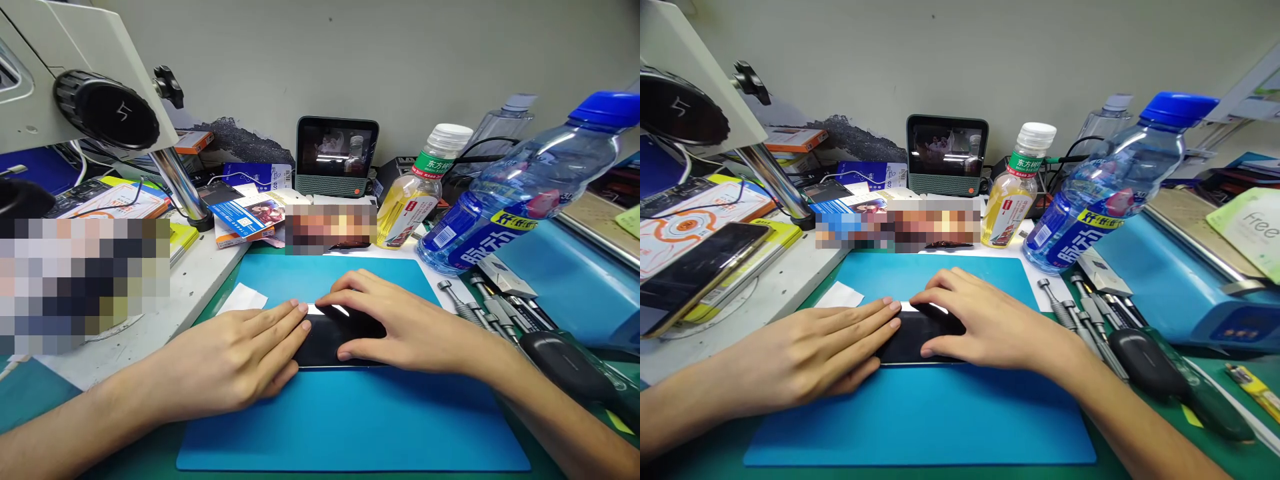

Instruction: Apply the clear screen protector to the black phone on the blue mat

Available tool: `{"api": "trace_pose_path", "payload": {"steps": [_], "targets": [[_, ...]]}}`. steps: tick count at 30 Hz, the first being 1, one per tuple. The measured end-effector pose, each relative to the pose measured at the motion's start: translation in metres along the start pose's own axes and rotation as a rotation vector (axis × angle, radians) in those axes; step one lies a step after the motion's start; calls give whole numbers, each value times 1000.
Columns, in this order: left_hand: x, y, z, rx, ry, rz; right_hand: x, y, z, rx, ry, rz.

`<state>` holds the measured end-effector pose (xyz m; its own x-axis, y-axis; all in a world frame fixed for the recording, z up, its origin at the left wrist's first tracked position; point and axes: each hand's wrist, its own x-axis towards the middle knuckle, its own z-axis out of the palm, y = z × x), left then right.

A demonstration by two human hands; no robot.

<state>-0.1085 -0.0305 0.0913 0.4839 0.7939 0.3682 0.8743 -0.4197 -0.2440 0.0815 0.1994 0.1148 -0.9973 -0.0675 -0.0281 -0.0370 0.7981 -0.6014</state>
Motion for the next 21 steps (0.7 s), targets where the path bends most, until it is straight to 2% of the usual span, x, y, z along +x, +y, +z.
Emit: {"api": "trace_pose_path", "payload": {"steps": [11,21], "targets": [[-1,0,-3,30,-12,33,-2,1,1,-26,2,-11],[-5,6,-4,58,-82,36,-1,0,2,-41,26,-21]]}}
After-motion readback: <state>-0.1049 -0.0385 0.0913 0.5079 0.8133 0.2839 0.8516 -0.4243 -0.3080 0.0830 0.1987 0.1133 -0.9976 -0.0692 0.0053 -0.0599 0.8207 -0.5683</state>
